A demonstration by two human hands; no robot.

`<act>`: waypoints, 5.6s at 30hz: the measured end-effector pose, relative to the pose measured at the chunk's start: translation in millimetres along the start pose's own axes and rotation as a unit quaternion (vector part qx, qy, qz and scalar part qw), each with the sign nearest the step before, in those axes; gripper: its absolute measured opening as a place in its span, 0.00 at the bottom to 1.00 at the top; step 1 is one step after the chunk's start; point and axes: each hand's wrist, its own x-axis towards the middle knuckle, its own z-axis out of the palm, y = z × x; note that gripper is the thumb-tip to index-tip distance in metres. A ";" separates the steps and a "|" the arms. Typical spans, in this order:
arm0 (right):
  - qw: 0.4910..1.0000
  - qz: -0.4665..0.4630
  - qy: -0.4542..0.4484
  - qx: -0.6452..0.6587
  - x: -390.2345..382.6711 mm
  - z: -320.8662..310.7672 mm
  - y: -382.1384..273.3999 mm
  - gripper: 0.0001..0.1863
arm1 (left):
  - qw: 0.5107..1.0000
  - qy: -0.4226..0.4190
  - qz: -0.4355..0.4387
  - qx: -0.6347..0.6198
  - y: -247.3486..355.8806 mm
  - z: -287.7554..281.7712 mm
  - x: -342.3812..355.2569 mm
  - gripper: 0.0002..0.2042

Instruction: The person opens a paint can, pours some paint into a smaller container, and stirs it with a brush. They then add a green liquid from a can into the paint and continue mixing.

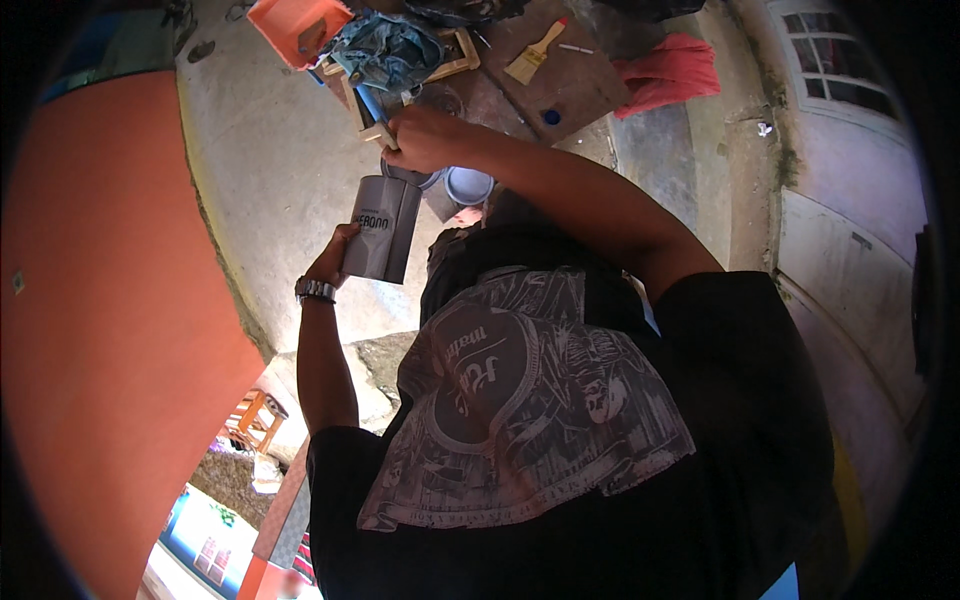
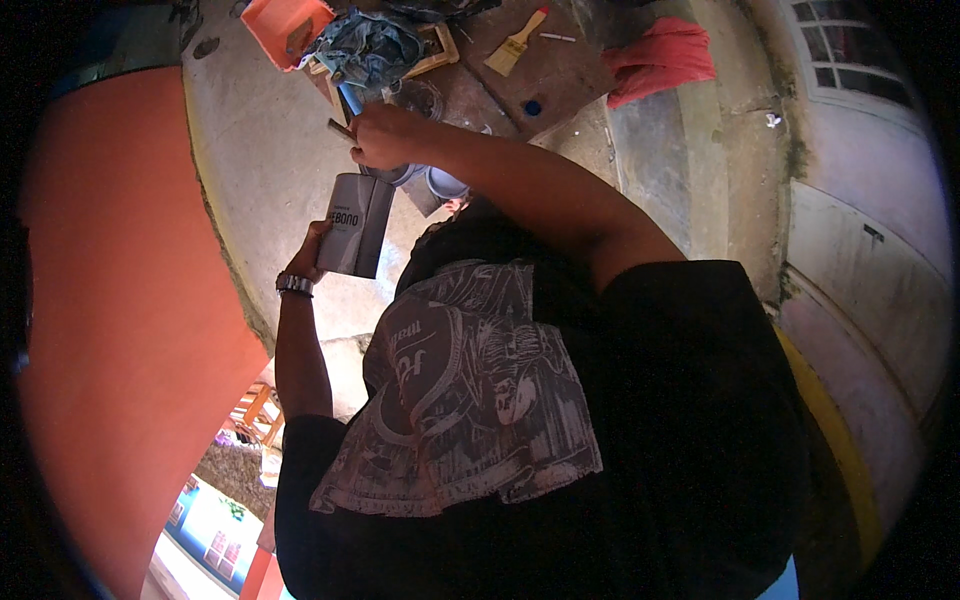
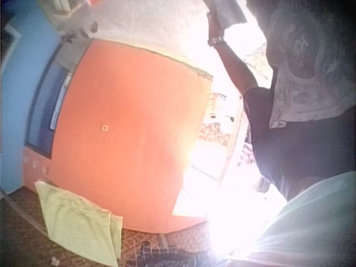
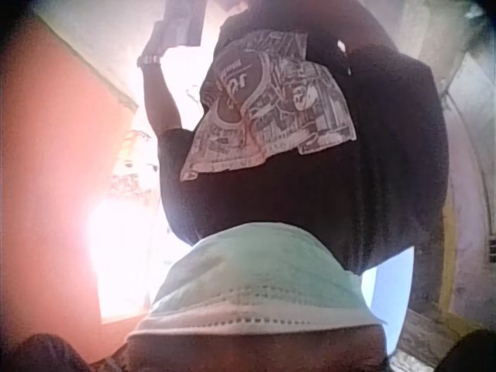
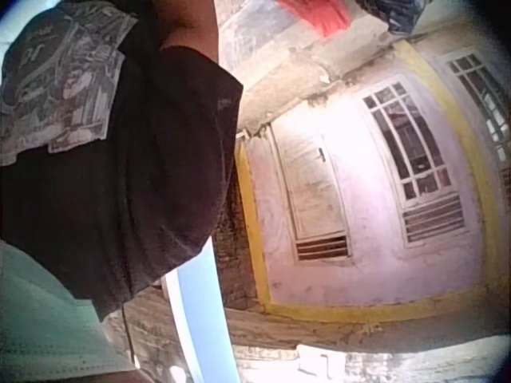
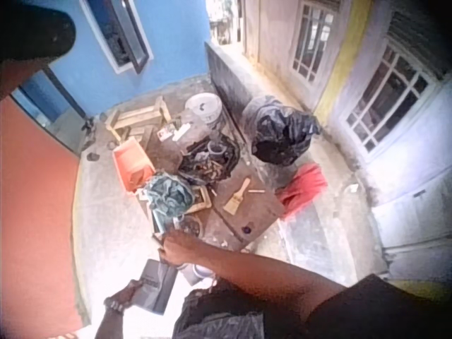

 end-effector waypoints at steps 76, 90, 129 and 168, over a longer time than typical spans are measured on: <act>0.998 0.061 -0.034 -0.007 -11.4 -13.8 -19.5 0.13 | 0.991 -0.037 0.051 -0.119 10.2 -15.6 -3.8 0.31; 0.993 0.108 0.021 0.053 -28.6 -9.7 -29.4 0.13 | 0.984 -0.093 0.151 0.011 -10.8 17.4 4.6 0.48; 0.998 0.044 0.046 -0.005 -12.6 -4.6 -18.0 0.14 | 0.989 -0.031 0.045 -0.137 -36.5 -3.2 7.4 0.33; 0.997 0.076 0.019 -0.004 -17.1 -15.5 -24.4 0.11 | 0.985 -0.027 0.058 -0.163 -14.6 6.2 1.4 0.30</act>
